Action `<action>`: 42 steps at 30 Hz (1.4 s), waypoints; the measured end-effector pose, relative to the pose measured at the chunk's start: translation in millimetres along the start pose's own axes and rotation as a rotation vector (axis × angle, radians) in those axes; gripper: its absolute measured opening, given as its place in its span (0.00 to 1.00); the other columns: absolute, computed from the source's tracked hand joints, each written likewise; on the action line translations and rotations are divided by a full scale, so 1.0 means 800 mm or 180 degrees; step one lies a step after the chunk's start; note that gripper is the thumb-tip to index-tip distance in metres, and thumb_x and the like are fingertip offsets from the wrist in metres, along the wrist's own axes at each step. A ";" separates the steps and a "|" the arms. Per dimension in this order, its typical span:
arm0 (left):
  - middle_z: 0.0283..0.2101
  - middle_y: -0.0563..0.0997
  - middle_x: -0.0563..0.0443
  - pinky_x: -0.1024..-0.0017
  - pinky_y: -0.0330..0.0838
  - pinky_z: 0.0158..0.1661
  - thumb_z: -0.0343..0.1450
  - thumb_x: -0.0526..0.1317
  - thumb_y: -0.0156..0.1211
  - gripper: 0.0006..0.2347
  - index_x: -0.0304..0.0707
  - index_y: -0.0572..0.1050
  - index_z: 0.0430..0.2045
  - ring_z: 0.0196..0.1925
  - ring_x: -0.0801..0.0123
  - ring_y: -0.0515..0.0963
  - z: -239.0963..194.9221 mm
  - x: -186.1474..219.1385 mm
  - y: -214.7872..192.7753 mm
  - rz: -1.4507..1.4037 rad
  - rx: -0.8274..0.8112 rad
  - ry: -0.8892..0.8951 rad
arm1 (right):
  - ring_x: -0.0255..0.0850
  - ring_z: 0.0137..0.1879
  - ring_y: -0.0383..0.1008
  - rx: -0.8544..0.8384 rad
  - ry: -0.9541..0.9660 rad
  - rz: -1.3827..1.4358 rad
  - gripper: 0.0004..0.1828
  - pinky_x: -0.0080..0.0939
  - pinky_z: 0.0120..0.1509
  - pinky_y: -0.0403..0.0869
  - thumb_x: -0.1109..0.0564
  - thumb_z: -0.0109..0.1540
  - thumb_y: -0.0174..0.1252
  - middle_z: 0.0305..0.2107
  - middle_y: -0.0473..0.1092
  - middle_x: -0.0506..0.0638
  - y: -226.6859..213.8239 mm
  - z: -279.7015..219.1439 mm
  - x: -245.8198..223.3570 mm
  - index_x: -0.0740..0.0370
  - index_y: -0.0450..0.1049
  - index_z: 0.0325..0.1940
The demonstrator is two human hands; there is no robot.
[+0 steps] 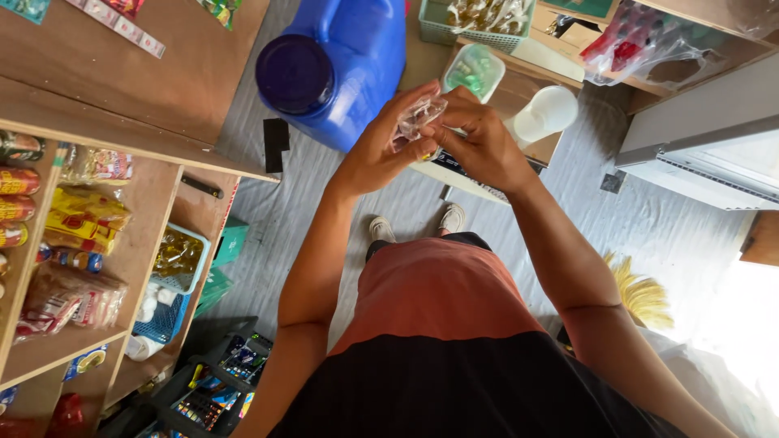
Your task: The person pours a yellow liquid from a plastic measuring cup into a smaller clear cup, then transfers the mixture into a blue plastic container and finally puts liquid into small plastic bags.
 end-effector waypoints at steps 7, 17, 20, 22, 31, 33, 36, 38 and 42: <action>0.71 0.65 0.43 0.66 0.75 0.60 0.80 0.39 0.59 0.18 0.31 0.66 0.63 0.72 0.60 0.68 -0.040 -0.023 -0.023 0.0591 0.0017 -0.0126 | 0.46 0.55 0.64 0.0215 -0.0437 -0.1056 0.05 0.46 0.61 0.66 0.59 0.69 0.64 0.49 0.71 0.54 0.033 0.019 -0.052 0.64 0.80 0.45; 0.32 0.79 0.45 0.65 0.70 0.38 0.82 0.41 0.49 0.13 0.29 0.75 0.35 0.35 0.61 0.78 -0.063 -0.032 -0.040 0.0876 -0.0130 -0.0320 | 0.43 0.52 0.70 0.0312 0.0175 -0.0338 0.08 0.44 0.55 0.73 0.56 0.70 0.63 0.48 0.70 0.52 0.077 0.018 -0.031 0.63 0.81 0.48; 0.34 0.79 0.44 0.66 0.69 0.40 0.82 0.42 0.46 0.14 0.29 0.74 0.36 0.36 0.61 0.77 -0.075 -0.048 -0.049 0.0997 0.0127 -0.0104 | 0.41 0.54 0.73 0.0488 0.0193 -0.0258 0.17 0.42 0.55 0.76 0.56 0.67 0.67 0.52 0.69 0.53 0.080 0.008 -0.024 0.64 0.76 0.57; 0.36 0.79 0.45 0.67 0.69 0.41 0.83 0.44 0.44 0.15 0.29 0.73 0.36 0.38 0.63 0.77 -0.074 -0.025 -0.051 0.0780 0.0238 -0.0008 | 0.42 0.58 0.72 0.0712 -0.0029 -0.0378 0.25 0.42 0.59 0.75 0.57 0.65 0.69 0.56 0.68 0.54 0.092 -0.008 -0.012 0.64 0.69 0.64; 0.40 0.80 0.47 0.75 0.69 0.44 0.84 0.46 0.40 0.17 0.33 0.70 0.31 0.40 0.75 0.74 -0.074 -0.013 -0.064 -0.0197 0.0889 -0.0266 | 0.44 0.63 0.71 0.1463 0.0410 0.0966 0.45 0.46 0.62 0.77 0.58 0.63 0.69 0.64 0.65 0.55 0.187 -0.071 0.093 0.57 0.51 0.77; 0.41 0.81 0.46 0.75 0.70 0.45 0.84 0.46 0.41 0.17 0.33 0.68 0.29 0.41 0.75 0.75 -0.073 -0.015 -0.062 -0.0318 0.0945 -0.0202 | 0.42 0.64 0.71 0.1401 0.0536 0.1570 0.40 0.47 0.62 0.78 0.56 0.66 0.65 0.64 0.65 0.54 0.196 -0.071 0.096 0.56 0.51 0.77; 0.41 0.81 0.45 0.75 0.71 0.44 0.84 0.46 0.42 0.16 0.34 0.68 0.29 0.41 0.74 0.76 -0.074 -0.015 -0.060 -0.0569 0.1033 -0.0252 | 0.42 0.63 0.72 0.1250 0.0481 0.2867 0.29 0.45 0.59 0.76 0.52 0.72 0.55 0.62 0.68 0.52 0.204 -0.073 0.107 0.53 0.54 0.74; 0.43 0.82 0.44 0.75 0.71 0.45 0.84 0.46 0.42 0.16 0.35 0.67 0.29 0.42 0.75 0.75 -0.074 -0.010 -0.055 -0.0689 0.0931 -0.0252 | 0.42 0.55 0.74 0.1245 0.0511 0.3584 0.22 0.43 0.53 0.73 0.50 0.74 0.51 0.56 0.70 0.53 0.205 -0.076 0.119 0.53 0.58 0.72; 0.46 0.82 0.43 0.75 0.71 0.46 0.84 0.46 0.42 0.17 0.34 0.68 0.30 0.41 0.76 0.74 -0.076 -0.001 -0.047 -0.0736 0.0720 -0.0248 | 0.38 0.45 0.74 0.0534 0.0370 0.4623 0.20 0.40 0.51 0.70 0.45 0.78 0.46 0.47 0.72 0.53 0.220 -0.101 0.158 0.59 0.61 0.68</action>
Point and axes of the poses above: each hand's wrist, its own z-axis towards the middle knuckle, its own y-axis out of the palm, x = y × z, the point moved 7 cm from there along z, towards the middle knuckle
